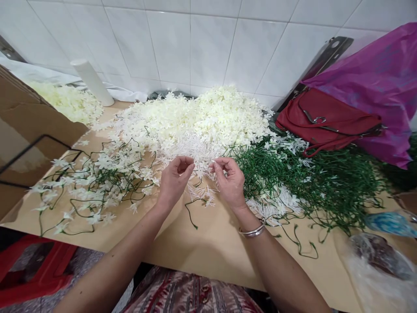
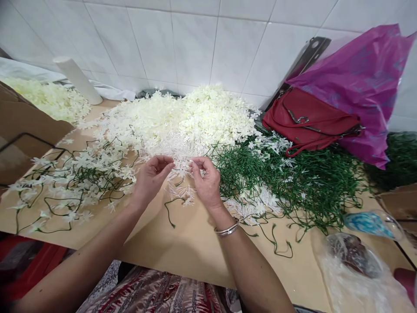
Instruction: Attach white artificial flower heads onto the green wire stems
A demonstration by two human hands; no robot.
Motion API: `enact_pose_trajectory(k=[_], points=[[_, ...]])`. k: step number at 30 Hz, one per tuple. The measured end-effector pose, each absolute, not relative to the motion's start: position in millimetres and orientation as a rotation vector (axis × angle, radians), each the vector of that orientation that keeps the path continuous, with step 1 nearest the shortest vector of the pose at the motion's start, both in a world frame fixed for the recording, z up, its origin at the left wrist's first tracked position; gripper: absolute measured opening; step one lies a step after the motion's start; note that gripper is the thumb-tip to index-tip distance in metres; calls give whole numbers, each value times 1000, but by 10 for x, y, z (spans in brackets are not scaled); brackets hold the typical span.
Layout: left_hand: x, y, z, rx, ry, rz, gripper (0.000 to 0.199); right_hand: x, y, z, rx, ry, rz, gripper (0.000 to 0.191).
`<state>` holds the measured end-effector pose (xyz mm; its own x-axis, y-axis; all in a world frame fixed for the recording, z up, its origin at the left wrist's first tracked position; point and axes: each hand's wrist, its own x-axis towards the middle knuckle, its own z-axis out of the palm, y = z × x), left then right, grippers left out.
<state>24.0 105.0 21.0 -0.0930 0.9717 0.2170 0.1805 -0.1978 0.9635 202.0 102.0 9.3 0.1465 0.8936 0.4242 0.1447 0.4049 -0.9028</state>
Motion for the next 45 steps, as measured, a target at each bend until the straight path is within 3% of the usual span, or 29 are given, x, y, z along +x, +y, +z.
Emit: enact_pose_trajectory(k=[2,5,9,12,19,24,31,36,45], points=[[229,1030,195,1766,1448,1284,12,2043,1035,101,-1049,-1318,675,9],[254,995,153,2129,1628,1073,14,2076,1057,112,-1058,-1307,646,9],[324,962,86,2273,1805,906,15,2090,1068,113,-1048,-1316,633,9],[330,953,95,2082,1701,1037,5,2080,1056,127,-1040,-1345,616,8],[238,901,260,1518,1517,1255,28,1959,956,249,-966,-1512,618,6],[269,802,314,1382,1387,1305,27,1844,905,269,-988,-1533,632,8],[297,677,379,1723,1349,1390,13,1801,916,203,-1088,-1375,909,12],[229,704,398,1953,1328,1350,13,1799,918,225,-1008,-1277,1144,14],[153,817,381,2152,1211,1286,11,1828,938,186,-945,-1242,1227,14]])
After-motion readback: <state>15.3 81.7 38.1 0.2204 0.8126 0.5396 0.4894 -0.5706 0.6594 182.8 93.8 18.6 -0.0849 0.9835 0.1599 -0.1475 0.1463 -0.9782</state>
